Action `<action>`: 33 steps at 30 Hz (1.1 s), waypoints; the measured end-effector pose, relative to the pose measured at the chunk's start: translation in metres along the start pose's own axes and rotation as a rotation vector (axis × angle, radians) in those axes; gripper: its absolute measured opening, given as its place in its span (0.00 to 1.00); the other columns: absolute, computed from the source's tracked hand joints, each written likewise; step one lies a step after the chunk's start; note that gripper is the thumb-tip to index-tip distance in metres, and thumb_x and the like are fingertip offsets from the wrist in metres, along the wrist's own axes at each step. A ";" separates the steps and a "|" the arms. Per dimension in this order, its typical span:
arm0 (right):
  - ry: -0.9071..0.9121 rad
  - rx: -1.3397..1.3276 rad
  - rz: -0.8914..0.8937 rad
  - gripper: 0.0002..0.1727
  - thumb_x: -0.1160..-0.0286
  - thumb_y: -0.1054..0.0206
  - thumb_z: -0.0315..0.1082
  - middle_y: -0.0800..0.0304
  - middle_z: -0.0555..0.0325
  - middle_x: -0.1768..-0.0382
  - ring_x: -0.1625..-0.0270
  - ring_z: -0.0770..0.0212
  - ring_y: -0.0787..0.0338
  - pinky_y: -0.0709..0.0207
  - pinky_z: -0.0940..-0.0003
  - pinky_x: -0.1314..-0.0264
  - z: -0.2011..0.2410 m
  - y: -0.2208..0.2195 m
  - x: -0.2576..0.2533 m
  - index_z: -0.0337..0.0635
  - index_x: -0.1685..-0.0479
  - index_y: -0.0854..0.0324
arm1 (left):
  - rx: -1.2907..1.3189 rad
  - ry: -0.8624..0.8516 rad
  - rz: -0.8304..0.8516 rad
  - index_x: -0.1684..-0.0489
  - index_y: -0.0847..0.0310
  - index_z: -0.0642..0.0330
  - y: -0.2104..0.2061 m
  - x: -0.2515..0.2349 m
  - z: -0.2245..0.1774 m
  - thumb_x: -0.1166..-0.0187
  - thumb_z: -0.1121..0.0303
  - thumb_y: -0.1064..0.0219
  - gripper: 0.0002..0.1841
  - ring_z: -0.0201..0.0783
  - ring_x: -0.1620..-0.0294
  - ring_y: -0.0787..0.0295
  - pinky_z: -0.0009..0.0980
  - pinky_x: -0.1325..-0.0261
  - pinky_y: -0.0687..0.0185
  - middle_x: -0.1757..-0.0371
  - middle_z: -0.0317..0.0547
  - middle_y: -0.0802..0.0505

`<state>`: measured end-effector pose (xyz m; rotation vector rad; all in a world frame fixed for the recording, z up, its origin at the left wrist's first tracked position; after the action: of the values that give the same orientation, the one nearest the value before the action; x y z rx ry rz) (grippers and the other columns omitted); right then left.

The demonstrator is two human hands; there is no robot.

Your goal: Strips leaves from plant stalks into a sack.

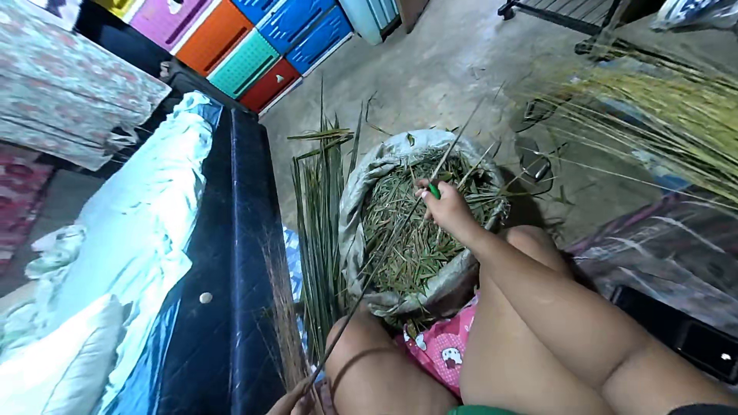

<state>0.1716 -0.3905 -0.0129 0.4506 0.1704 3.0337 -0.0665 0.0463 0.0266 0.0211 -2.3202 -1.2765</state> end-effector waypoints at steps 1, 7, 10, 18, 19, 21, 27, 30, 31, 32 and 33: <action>0.029 0.061 0.023 0.18 0.06 0.46 0.33 0.09 0.50 0.41 0.63 0.57 0.09 0.14 0.57 0.57 0.002 -0.006 0.002 0.44 0.26 0.20 | -0.039 0.039 0.025 0.32 0.15 0.67 -0.002 0.000 0.001 0.17 0.68 0.41 0.20 0.38 0.48 0.07 0.38 0.38 0.15 0.46 0.53 0.05; 0.203 0.227 0.277 0.23 0.09 0.45 0.33 0.14 0.44 0.29 0.42 0.50 0.08 0.16 0.51 0.36 0.017 -0.069 0.042 0.44 0.19 0.22 | -0.058 -0.394 -0.119 0.25 0.19 0.64 -0.034 -0.026 -0.098 0.20 0.64 0.33 0.25 0.52 0.30 0.13 0.52 0.26 0.21 0.32 0.57 0.10; 0.299 0.249 0.307 0.22 0.10 0.44 0.33 0.12 0.43 0.32 0.41 0.50 0.08 0.17 0.51 0.35 0.023 -0.085 0.057 0.42 0.21 0.21 | -0.092 -0.527 -0.207 0.23 0.21 0.65 -0.043 -0.043 -0.169 0.22 0.67 0.29 0.27 0.56 0.28 0.14 0.55 0.25 0.22 0.28 0.61 0.13; 0.378 0.187 0.389 0.23 0.06 0.48 0.36 0.06 0.49 0.47 0.50 0.57 0.08 0.18 0.56 0.39 0.019 -0.085 0.059 0.44 0.17 0.25 | -0.164 -0.638 -0.200 0.41 0.08 0.62 -0.061 -0.082 -0.235 0.16 0.65 0.35 0.15 0.48 0.55 0.05 0.47 0.45 0.11 0.54 0.55 0.04; 0.406 0.170 0.386 0.23 0.06 0.47 0.37 0.05 0.52 0.52 0.53 0.59 0.09 0.17 0.56 0.41 0.020 -0.084 0.057 0.45 0.17 0.25 | -0.139 -0.627 -0.185 0.42 0.08 0.64 -0.060 -0.086 -0.234 0.15 0.66 0.37 0.15 0.46 0.55 0.06 0.44 0.46 0.12 0.53 0.56 0.04; 0.471 0.119 0.364 0.24 0.08 0.45 0.41 0.05 0.51 0.54 0.57 0.60 0.09 0.16 0.56 0.45 0.021 -0.081 0.056 0.44 0.18 0.24 | -0.035 -0.617 -0.160 0.44 0.08 0.66 -0.061 -0.094 -0.231 0.14 0.67 0.38 0.15 0.38 0.58 0.09 0.34 0.48 0.14 0.54 0.54 0.06; 0.570 0.033 0.421 0.35 0.10 0.54 0.59 0.08 0.52 0.52 0.63 0.66 0.17 0.20 0.62 0.54 0.023 -0.093 0.064 0.41 0.25 0.19 | 0.526 -0.411 0.075 0.43 0.18 0.70 -0.065 -0.106 -0.220 0.09 0.70 0.47 0.14 0.22 0.76 0.18 0.19 0.70 0.19 0.69 0.35 0.11; 0.472 0.066 0.519 0.37 0.09 0.58 0.63 0.09 0.53 0.49 0.58 0.65 0.16 0.20 0.59 0.49 0.017 -0.106 0.069 0.44 0.21 0.23 | 0.755 -0.408 0.212 0.44 0.20 0.68 -0.068 -0.104 -0.219 0.09 0.71 0.51 0.14 0.17 0.84 0.30 0.14 0.81 0.34 0.76 0.29 0.16; 0.430 0.065 0.534 0.35 0.08 0.57 0.62 0.10 0.53 0.48 0.57 0.65 0.15 0.21 0.58 0.47 0.016 -0.108 0.070 0.46 0.21 0.23 | 0.799 -0.398 0.256 0.44 0.20 0.67 -0.070 -0.104 -0.219 0.09 0.70 0.52 0.14 0.17 0.85 0.31 0.13 0.82 0.36 0.77 0.28 0.17; 0.401 0.060 0.537 0.33 0.07 0.55 0.60 0.10 0.55 0.50 0.58 0.65 0.16 0.21 0.58 0.48 0.015 -0.109 0.071 0.47 0.22 0.23 | 0.825 -0.381 0.294 0.44 0.20 0.66 -0.072 -0.103 -0.218 0.09 0.70 0.53 0.15 0.17 0.85 0.32 0.13 0.83 0.37 0.77 0.28 0.18; 0.385 0.046 0.533 0.31 0.06 0.54 0.58 0.11 0.57 0.55 0.61 0.67 0.18 0.22 0.61 0.51 0.014 -0.110 0.071 0.47 0.23 0.22 | 0.839 -0.364 0.323 0.44 0.20 0.65 -0.073 -0.102 -0.217 0.10 0.70 0.54 0.15 0.17 0.86 0.33 0.13 0.83 0.38 0.78 0.28 0.18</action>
<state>0.1138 -0.2738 0.0074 -0.1223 0.1606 3.6191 0.0998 -0.1417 0.0231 -0.3128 -2.8481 -0.0994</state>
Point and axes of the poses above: each hand's wrist, its own x-axis away from the middle knuckle, its own y-axis out of the back of the hand, z = x × y, the point moved 10 cm from there along -x, towards the middle knuckle
